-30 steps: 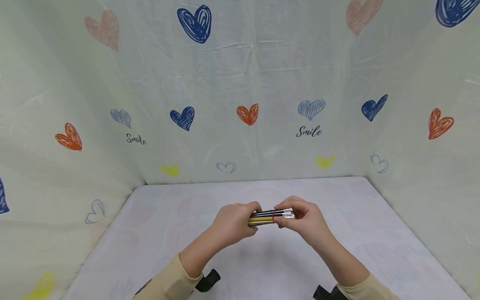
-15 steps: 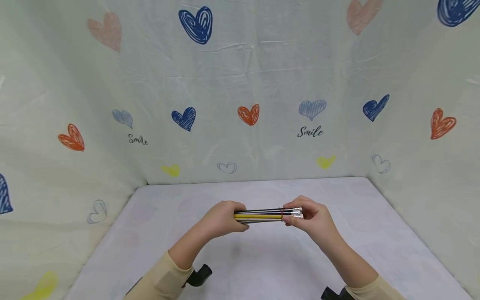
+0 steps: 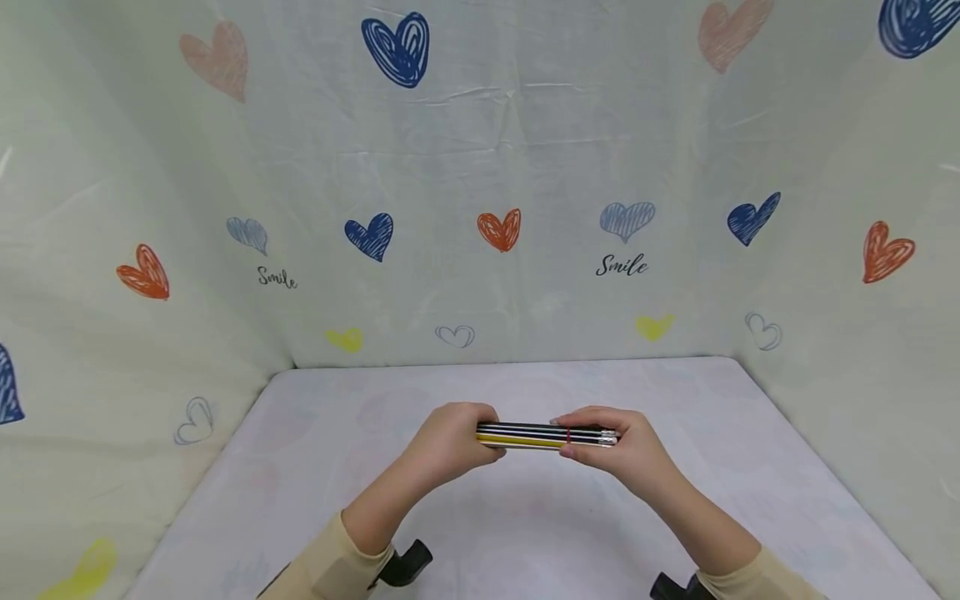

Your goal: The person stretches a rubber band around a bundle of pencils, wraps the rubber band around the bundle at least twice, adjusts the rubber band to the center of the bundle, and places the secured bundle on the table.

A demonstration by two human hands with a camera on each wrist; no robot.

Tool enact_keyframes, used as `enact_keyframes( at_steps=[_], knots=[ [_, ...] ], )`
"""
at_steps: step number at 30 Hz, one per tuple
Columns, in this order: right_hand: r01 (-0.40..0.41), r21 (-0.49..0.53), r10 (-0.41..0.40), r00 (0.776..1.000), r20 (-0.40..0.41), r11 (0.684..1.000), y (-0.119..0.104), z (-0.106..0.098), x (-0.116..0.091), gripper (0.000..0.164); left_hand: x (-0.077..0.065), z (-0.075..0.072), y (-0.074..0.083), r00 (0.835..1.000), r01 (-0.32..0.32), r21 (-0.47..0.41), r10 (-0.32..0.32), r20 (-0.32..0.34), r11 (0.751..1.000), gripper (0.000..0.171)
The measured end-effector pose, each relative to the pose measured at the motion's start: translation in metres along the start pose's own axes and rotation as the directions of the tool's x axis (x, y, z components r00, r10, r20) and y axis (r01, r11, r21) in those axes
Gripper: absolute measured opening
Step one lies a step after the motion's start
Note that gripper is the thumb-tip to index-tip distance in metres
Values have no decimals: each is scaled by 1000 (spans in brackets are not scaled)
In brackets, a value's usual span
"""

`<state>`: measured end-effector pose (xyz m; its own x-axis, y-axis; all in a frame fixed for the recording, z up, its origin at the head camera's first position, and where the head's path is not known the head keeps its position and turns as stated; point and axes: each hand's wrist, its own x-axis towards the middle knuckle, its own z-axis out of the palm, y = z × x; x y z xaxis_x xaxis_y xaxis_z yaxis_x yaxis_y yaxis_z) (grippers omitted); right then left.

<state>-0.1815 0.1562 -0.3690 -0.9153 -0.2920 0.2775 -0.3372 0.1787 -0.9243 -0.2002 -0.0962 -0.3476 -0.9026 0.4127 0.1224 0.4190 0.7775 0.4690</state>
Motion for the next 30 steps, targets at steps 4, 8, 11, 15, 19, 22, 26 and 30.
enact_keyframes(
  at_steps=[4,8,11,15,19,22,26,30],
  knots=[
    [-14,-37,15,999,31,999,-1,-5,1,39,-2,-2,0,1000,21,11,-21,-3,1000,16],
    [-66,-110,71,996,49,992,-4,-12,4,35,-3,-4,-2,1000,21,40,-21,-14,999,15],
    [-82,-187,99,992,84,979,-7,-14,8,31,-4,-4,-3,1000,18,66,-17,-15,998,15],
    [-88,-246,120,986,118,965,-10,-13,11,28,-4,-3,-2,1000,12,99,-10,-20,995,14],
    [-113,-233,148,979,139,966,-9,-11,13,30,-3,-1,3,999,6,120,-3,-32,993,13],
    [-132,-210,170,969,176,969,-8,-10,14,32,-2,2,7,1000,-6,122,10,-28,993,13],
    [-138,-187,182,953,243,973,-9,-10,15,32,-2,7,12,1000,-18,131,19,-8,991,13],
    [-122,-198,179,935,304,973,-9,-9,15,32,-2,12,15,1000,-22,161,20,16,987,13]
  ],
)
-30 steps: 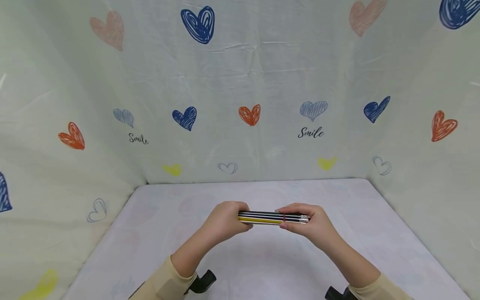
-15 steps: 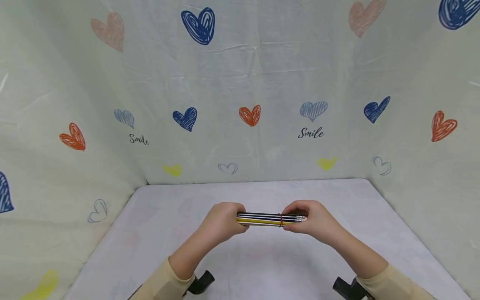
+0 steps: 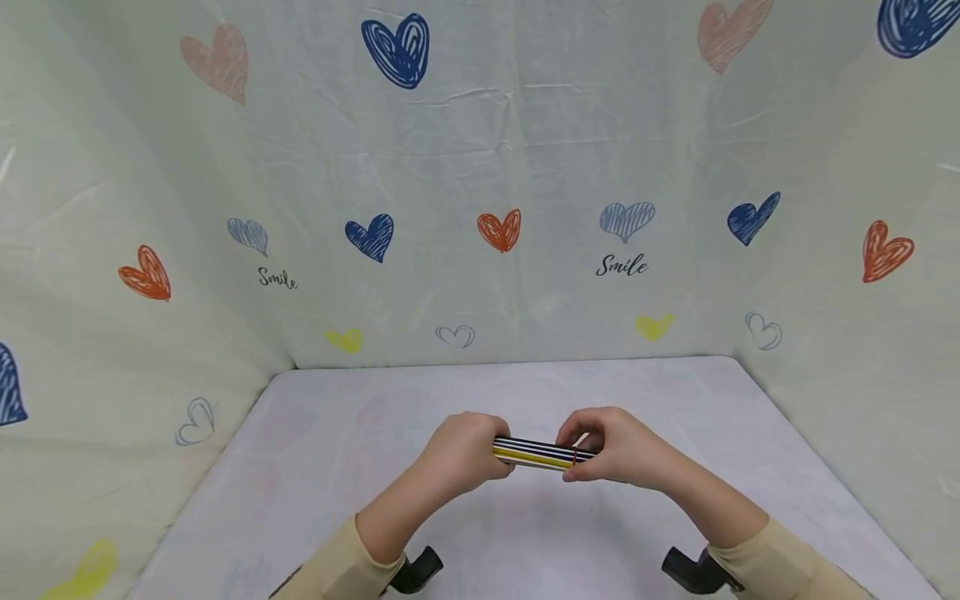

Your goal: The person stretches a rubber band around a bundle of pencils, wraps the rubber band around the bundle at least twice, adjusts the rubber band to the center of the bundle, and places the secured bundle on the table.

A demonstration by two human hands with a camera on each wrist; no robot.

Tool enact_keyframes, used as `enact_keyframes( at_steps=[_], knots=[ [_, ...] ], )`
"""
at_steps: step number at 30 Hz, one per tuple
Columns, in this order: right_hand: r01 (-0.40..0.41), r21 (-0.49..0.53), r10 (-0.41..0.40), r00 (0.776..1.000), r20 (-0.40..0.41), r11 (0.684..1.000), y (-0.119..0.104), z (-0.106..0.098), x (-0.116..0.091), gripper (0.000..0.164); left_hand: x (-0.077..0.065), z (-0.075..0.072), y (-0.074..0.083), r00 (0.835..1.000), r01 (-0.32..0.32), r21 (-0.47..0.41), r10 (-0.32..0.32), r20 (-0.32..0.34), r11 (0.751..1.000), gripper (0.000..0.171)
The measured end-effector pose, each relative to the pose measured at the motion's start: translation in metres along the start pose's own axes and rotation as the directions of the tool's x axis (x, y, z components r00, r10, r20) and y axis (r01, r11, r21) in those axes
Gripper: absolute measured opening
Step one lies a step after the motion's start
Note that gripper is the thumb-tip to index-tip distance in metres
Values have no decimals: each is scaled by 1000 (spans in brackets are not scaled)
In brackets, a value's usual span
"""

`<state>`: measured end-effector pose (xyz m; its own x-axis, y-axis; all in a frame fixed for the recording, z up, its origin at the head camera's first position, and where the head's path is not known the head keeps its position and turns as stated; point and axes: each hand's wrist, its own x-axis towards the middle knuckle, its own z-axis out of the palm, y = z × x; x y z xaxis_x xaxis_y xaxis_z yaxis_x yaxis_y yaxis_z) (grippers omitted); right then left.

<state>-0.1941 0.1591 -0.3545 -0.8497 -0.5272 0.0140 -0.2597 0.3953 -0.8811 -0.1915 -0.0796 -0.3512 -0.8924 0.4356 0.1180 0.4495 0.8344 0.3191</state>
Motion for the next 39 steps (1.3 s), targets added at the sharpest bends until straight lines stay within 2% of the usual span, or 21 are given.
enact_keyframes(
  at_steps=[5,8,10,13,16,25,30,36,39],
  knots=[
    [36,1,-36,997,68,999,3,1,0,33,-1,5,4,1000,-20,33,20,-1,999,12],
    [26,-19,-24,993,112,999,4,-1,0,38,-2,5,4,999,-32,46,32,-7,998,12],
    [12,-92,-1,993,116,996,6,-3,1,39,-3,4,3,999,-33,57,34,-17,998,13],
    [-16,-212,36,995,94,977,9,-6,2,32,-5,1,0,999,-23,67,25,-30,998,14],
    [-22,-265,45,996,80,964,13,-6,3,23,-5,1,0,999,-16,67,19,-31,998,14],
    [36,-272,6,988,152,962,13,2,5,16,-5,5,10,1000,-22,147,23,-8,989,15],
    [41,-239,-14,993,116,970,14,5,6,17,-4,9,13,999,-9,167,14,-31,986,17],
    [54,-85,-47,995,87,995,16,2,2,33,-3,9,10,1000,2,132,2,-29,991,16],
    [72,-58,-69,996,54,996,17,-2,-1,35,-4,7,7,999,19,109,-16,-28,994,16]
  ],
)
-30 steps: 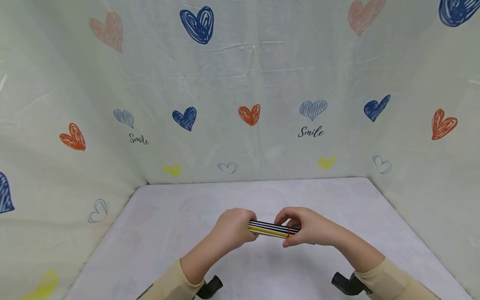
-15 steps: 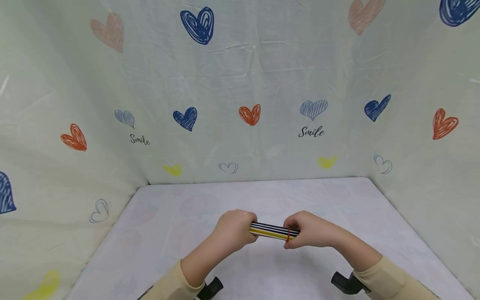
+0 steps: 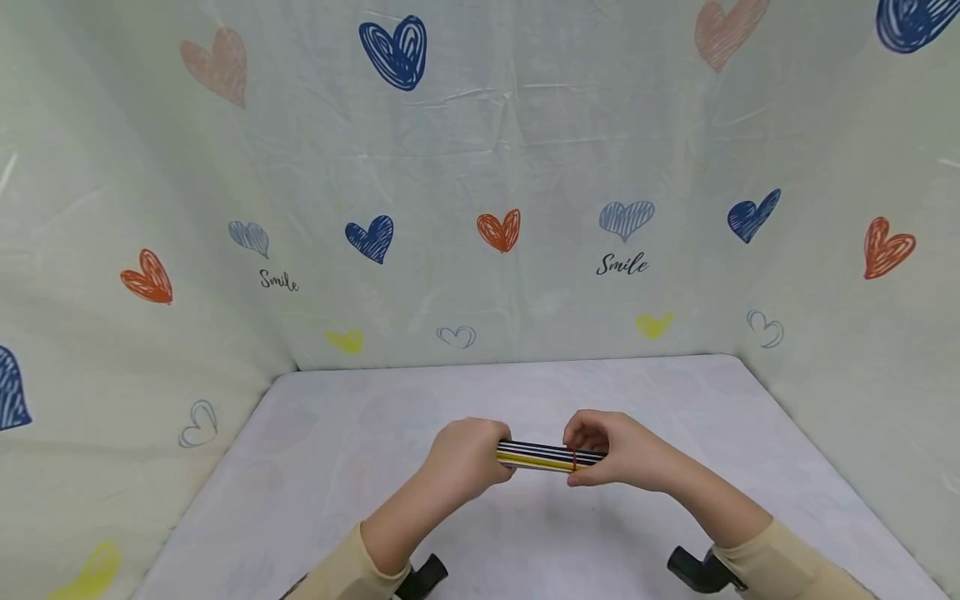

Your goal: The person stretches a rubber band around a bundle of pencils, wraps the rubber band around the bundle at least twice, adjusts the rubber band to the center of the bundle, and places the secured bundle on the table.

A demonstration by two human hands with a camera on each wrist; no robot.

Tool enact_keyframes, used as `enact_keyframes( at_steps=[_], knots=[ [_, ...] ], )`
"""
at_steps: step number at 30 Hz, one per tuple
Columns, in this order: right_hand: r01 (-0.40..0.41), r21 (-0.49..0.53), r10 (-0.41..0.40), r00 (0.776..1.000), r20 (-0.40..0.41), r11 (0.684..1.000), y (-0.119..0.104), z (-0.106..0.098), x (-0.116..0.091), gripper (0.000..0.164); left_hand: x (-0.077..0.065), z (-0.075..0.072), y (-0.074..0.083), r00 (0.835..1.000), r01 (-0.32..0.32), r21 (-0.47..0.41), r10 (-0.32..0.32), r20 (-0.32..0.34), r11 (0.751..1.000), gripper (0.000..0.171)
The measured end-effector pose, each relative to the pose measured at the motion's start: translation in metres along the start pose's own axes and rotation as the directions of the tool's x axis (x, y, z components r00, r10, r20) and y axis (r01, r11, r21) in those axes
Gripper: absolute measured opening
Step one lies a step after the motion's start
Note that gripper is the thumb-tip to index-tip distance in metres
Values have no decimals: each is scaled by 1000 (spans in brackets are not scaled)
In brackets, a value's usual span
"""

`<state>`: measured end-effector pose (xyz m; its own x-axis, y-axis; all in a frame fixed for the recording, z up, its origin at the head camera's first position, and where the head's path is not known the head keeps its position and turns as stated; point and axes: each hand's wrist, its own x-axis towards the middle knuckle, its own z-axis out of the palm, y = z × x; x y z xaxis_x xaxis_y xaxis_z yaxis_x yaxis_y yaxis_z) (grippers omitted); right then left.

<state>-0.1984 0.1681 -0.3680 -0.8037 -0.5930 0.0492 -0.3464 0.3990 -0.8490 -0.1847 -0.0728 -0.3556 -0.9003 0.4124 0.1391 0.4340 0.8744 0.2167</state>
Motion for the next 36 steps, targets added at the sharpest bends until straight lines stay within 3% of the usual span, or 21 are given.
enact_keyframes(
  at_steps=[11,17,21,24,30,36],
  knots=[
    [8,-188,-33,991,-130,982,-4,5,0,27,0,-3,-1,1000,18,31,-17,-11,999,17],
    [-3,-148,-16,991,-132,989,-2,13,6,28,0,1,2,999,46,20,-46,-4,999,18],
    [5,-146,-23,992,-121,989,-2,18,9,27,0,6,3,1000,23,-1,-23,9,1000,18],
    [1,-134,-17,993,-117,991,-2,19,10,27,1,7,1,1000,-11,-39,12,21,999,26],
    [-22,-74,15,996,-93,997,0,15,6,31,0,4,-6,996,-30,-216,47,76,976,36],
    [-7,-96,-1,996,-84,995,3,11,2,34,-1,3,-8,997,10,-258,9,72,966,31]
  ],
)
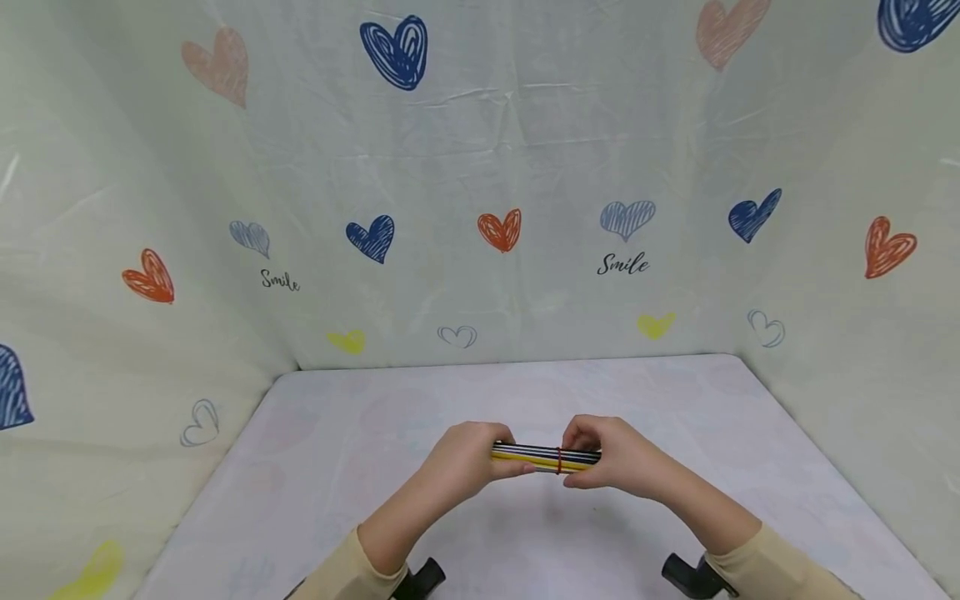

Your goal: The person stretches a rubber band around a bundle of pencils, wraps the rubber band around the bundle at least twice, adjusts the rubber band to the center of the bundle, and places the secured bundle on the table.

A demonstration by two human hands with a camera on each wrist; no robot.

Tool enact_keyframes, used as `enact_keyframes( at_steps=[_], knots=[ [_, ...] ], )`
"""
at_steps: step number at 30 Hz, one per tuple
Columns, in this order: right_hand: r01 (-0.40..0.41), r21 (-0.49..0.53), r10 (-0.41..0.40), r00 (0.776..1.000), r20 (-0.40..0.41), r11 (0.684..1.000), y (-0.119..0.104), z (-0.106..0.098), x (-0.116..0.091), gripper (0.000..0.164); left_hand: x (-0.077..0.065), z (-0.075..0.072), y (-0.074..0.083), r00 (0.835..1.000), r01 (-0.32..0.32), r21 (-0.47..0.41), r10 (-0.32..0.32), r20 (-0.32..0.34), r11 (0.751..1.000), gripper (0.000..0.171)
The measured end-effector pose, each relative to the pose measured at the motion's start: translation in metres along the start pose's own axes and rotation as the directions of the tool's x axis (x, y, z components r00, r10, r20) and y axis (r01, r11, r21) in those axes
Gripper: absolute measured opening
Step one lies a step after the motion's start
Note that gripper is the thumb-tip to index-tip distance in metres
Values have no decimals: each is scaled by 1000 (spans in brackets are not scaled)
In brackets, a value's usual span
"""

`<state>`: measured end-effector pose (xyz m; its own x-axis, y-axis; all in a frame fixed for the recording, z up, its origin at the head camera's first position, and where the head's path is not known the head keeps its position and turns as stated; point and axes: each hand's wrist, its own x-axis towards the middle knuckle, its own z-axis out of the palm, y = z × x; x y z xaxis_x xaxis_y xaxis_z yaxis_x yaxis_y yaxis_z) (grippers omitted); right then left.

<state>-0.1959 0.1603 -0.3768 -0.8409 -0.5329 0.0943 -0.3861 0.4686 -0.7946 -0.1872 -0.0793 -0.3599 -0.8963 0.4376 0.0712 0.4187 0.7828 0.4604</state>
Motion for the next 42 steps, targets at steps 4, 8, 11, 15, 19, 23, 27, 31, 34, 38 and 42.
enact_keyframes(
  at_steps=[4,8,11,15,19,23,27,31,34,38,42],
  knots=[
    [15,-25,-16,999,-43,1000,4,3,-3,30,0,2,0,1000,26,-25,-26,6,999,31],
    [23,-50,-26,998,-54,998,8,8,-3,29,0,7,0,1000,24,-22,-23,7,999,32],
    [30,-68,-33,998,-54,997,8,11,-2,30,-1,10,1,1000,11,-2,-11,-10,1000,32],
    [26,-67,-29,998,-55,997,8,15,0,32,-1,13,4,999,2,37,-1,-35,999,33],
    [14,-52,-17,998,-60,999,8,18,1,35,-2,15,6,999,5,50,-3,-47,999,33],
    [12,-31,-14,998,-57,999,7,21,4,35,-3,17,10,999,-7,51,9,-46,999,33],
    [23,-30,-24,999,-37,999,1,25,6,33,-3,20,12,998,-41,71,44,-54,997,32],
    [38,-17,-38,999,-18,999,-2,23,5,31,-3,19,11,997,-44,68,47,-57,997,32],
    [33,-9,-33,999,9,999,0,19,5,34,-3,18,9,998,-26,66,30,-56,997,32],
    [-3,-13,4,1000,30,1000,1,16,6,37,-4,15,5,998,-13,51,16,-62,999,33],
    [-28,10,28,999,23,1000,2,17,7,33,-4,15,5,998,-22,32,24,-61,999,32]
  ],
)
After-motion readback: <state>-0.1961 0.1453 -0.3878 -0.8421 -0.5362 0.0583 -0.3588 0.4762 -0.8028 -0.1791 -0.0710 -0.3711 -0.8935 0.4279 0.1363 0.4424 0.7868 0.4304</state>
